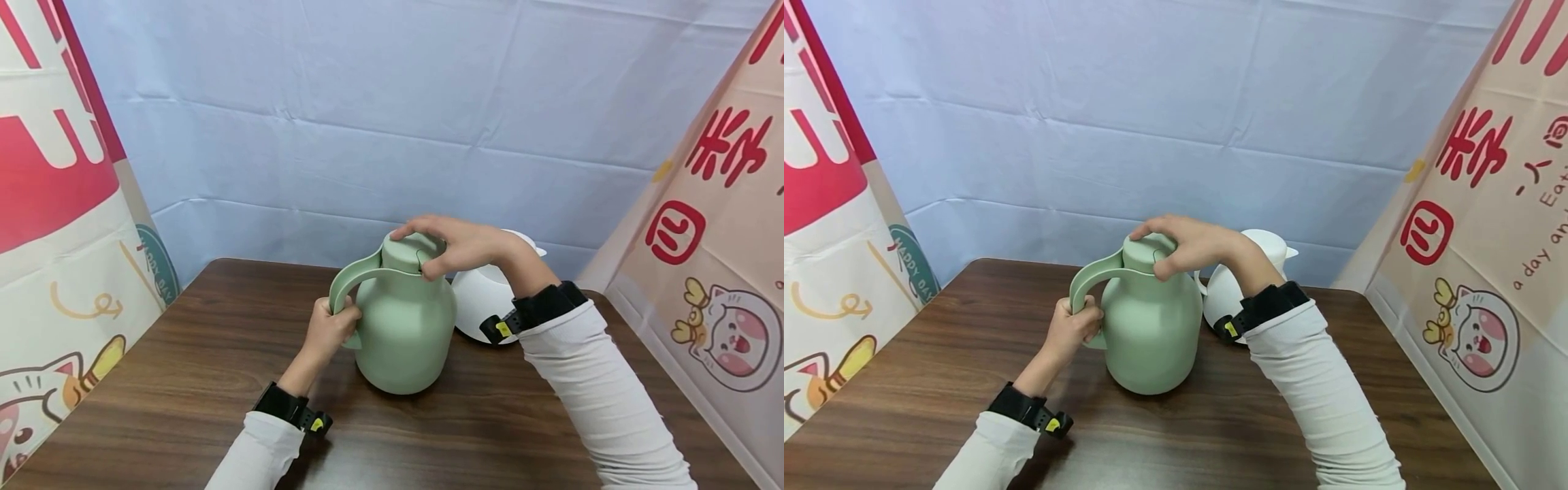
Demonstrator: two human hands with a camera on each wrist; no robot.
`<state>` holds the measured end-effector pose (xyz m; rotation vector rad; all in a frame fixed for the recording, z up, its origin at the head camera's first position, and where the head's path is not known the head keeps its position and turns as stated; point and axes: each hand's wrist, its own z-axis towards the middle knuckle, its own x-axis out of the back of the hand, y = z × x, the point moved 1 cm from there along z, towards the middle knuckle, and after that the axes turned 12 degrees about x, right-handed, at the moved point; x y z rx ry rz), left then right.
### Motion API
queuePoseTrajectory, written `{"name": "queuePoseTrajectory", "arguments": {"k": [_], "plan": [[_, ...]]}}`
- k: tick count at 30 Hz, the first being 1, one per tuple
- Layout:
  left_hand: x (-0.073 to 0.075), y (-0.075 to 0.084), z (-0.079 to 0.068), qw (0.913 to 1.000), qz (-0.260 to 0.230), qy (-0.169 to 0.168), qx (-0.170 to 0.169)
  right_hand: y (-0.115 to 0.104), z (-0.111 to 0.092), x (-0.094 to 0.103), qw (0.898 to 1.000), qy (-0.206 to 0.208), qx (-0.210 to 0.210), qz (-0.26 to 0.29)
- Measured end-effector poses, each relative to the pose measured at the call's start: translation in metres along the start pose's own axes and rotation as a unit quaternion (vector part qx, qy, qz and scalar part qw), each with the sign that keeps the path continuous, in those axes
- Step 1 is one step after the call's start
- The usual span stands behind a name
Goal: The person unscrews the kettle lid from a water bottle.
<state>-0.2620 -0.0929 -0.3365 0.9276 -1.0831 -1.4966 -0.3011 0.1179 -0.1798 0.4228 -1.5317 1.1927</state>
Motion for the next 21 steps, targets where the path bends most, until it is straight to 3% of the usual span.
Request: {"name": "queuePoseTrajectory", "arguments": {"k": [4, 12, 21], "plan": [[0.000, 0.000, 0.000, 1.0000, 0.000, -0.001, 0.003, 0.001, -0.002, 0.001, 1.000, -0.006, 0.005, 0.000], [0.001, 0.003, 0.000, 1.0000, 0.004, 0.005, 0.007, 0.004, -0.003, 0.002, 0.998, -0.002, 0.015, 0.053], [0.000, 0.002, 0.000, 1.0000, 0.003, 0.003, 0.007, 0.018, -0.004, 0.004, 0.999, 0.024, 0.000, 0.022]]}}
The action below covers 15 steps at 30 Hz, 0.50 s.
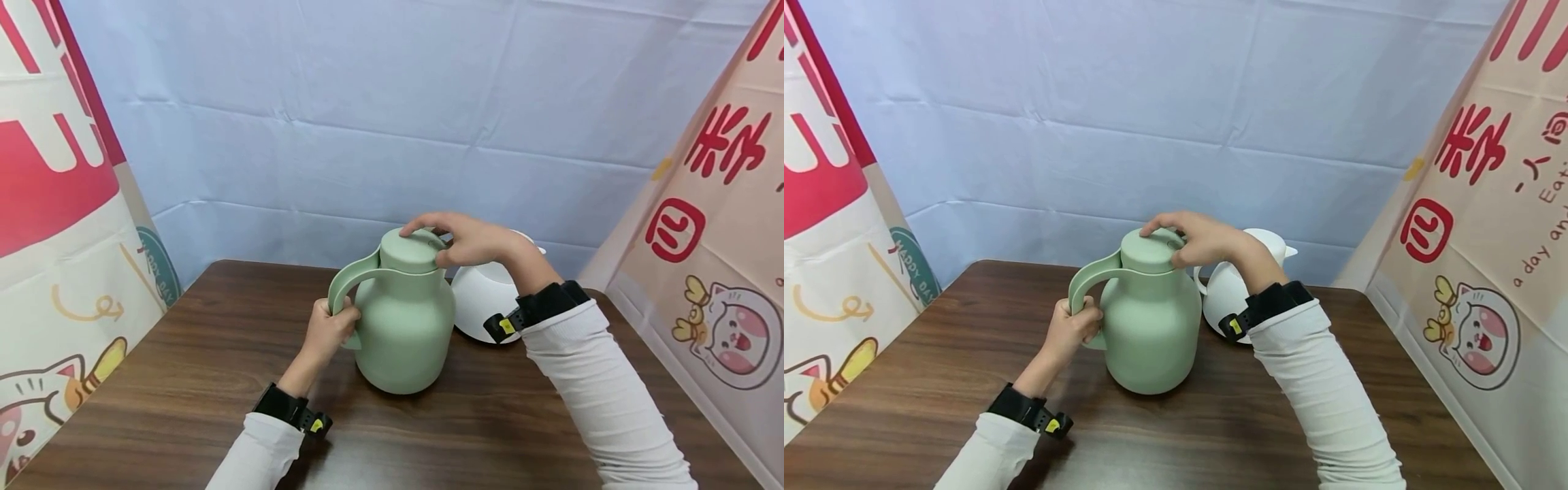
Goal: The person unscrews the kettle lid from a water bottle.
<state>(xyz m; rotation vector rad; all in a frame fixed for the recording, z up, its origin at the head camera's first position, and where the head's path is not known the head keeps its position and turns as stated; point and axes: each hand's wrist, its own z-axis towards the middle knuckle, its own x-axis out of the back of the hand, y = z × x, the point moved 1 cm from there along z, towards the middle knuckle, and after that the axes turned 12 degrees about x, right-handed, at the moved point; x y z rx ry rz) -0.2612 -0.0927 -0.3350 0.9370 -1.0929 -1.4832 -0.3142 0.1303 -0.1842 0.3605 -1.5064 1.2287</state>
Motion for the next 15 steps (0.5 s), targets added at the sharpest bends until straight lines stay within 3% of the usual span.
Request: {"name": "queuePoseTrajectory", "arguments": {"k": [15], "plan": [[0.0007, -0.0013, -0.0002, 1.0000, 0.005, -0.002, -0.004, 0.0097, 0.0009, 0.0054, 0.998, 0.010, 0.051, -0.019]]}}
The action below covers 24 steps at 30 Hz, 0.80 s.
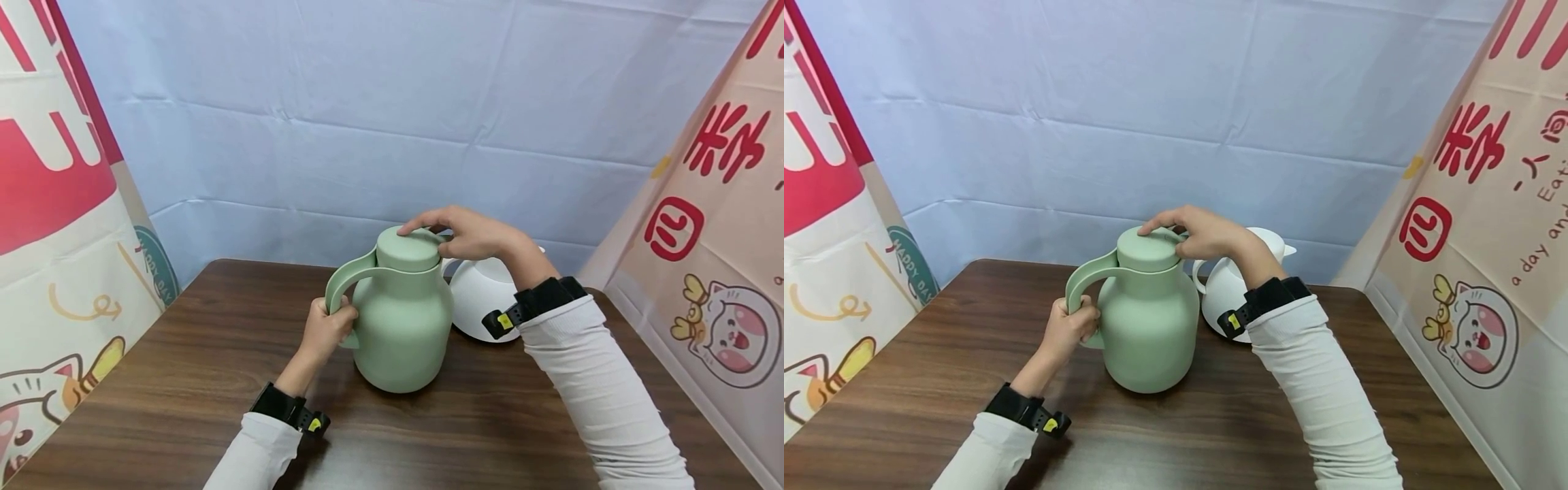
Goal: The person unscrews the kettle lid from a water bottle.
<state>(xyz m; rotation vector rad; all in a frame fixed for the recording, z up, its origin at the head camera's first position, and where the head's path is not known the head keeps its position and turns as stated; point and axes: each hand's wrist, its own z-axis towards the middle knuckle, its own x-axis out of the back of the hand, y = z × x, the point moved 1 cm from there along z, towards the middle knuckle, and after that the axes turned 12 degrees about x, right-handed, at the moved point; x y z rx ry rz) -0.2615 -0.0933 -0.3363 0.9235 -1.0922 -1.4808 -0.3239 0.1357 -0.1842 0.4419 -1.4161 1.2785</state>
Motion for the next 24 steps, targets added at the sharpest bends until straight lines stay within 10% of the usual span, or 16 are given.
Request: {"name": "queuePoseTrajectory", "arguments": {"k": [13, 24], "plan": [[-0.002, 0.001, 0.000, 1.0000, 0.005, 0.006, 0.003, -0.008, 0.003, 0.006, 0.999, 0.004, -0.036, 0.016], [-0.002, 0.000, 0.000, 0.9999, 0.007, 0.000, -0.007, -0.028, 0.028, -0.007, 0.976, -0.062, -0.118, -0.169]]}}
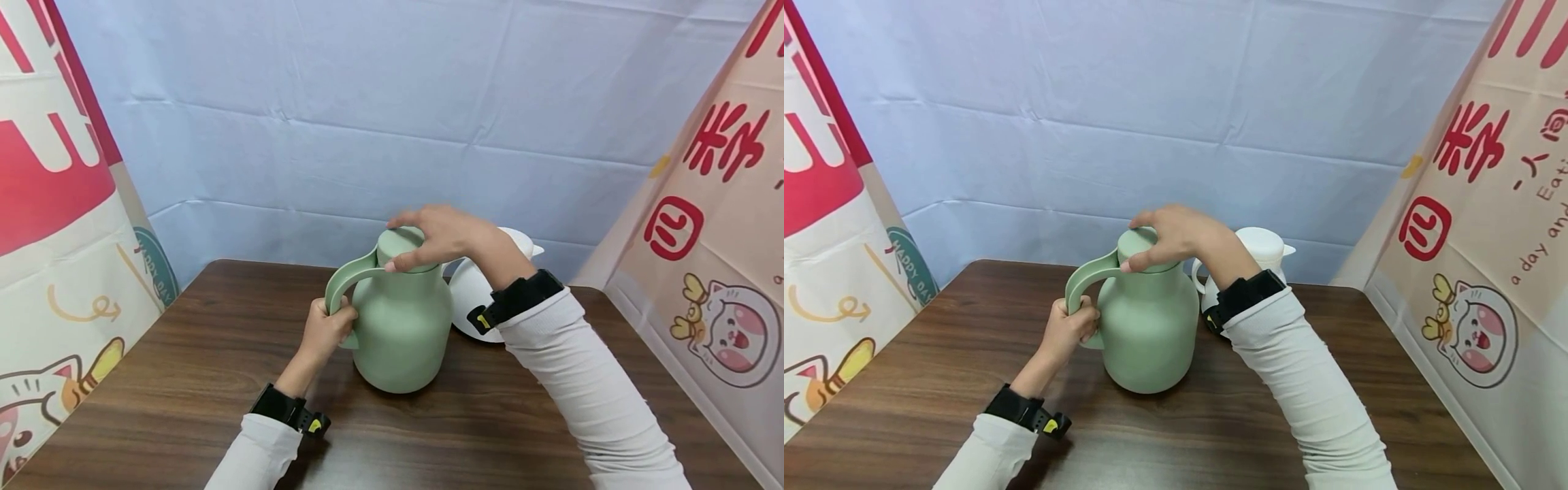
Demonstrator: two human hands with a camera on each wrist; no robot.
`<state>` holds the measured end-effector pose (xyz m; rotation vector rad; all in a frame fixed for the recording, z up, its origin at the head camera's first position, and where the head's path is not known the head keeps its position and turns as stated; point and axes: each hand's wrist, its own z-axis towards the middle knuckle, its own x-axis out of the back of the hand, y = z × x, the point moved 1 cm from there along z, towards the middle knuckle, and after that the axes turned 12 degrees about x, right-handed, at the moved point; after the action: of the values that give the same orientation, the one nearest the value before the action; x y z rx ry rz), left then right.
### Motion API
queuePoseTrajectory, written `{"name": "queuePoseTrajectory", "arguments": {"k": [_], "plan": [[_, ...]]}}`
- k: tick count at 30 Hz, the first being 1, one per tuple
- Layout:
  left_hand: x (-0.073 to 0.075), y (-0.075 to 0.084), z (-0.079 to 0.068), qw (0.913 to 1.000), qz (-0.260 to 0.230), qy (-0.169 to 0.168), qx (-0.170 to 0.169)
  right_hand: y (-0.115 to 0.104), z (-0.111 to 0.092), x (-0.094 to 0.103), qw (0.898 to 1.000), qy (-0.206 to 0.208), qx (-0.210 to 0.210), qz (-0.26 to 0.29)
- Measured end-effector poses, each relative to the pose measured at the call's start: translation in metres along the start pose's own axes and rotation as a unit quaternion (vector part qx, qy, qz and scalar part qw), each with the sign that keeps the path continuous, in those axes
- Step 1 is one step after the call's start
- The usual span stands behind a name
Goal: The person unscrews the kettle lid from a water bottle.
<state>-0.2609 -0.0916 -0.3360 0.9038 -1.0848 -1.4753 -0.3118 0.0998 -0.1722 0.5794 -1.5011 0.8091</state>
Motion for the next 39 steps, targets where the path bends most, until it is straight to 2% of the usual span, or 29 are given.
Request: {"name": "queuePoseTrajectory", "arguments": {"k": [7, 13, 18, 23, 31, 39], "plan": [[-0.002, 0.003, 0.000, 1.0000, 0.004, 0.004, 0.002, 0.003, 0.000, 0.001, 0.998, -0.005, 0.031, 0.049], [-0.003, 0.003, -0.001, 1.0000, -0.002, 0.002, 0.008, 0.009, 0.000, 0.003, 0.990, -0.019, 0.077, 0.119], [-0.004, 0.002, -0.002, 1.0000, -0.002, 0.004, 0.007, 0.014, 0.002, 0.003, 0.983, -0.036, 0.109, 0.143], [-0.004, 0.003, -0.002, 0.9999, -0.005, 0.006, 0.007, 0.016, 0.003, 0.005, 0.978, -0.053, 0.113, 0.164], [-0.002, 0.002, -0.002, 1.0000, -0.004, 0.000, 0.009, 0.010, 0.002, 0.013, 0.975, -0.085, 0.111, 0.175], [-0.001, 0.002, -0.001, 1.0000, -0.003, 0.002, 0.009, 0.004, 0.003, 0.020, 0.980, -0.086, 0.111, 0.142]]}}
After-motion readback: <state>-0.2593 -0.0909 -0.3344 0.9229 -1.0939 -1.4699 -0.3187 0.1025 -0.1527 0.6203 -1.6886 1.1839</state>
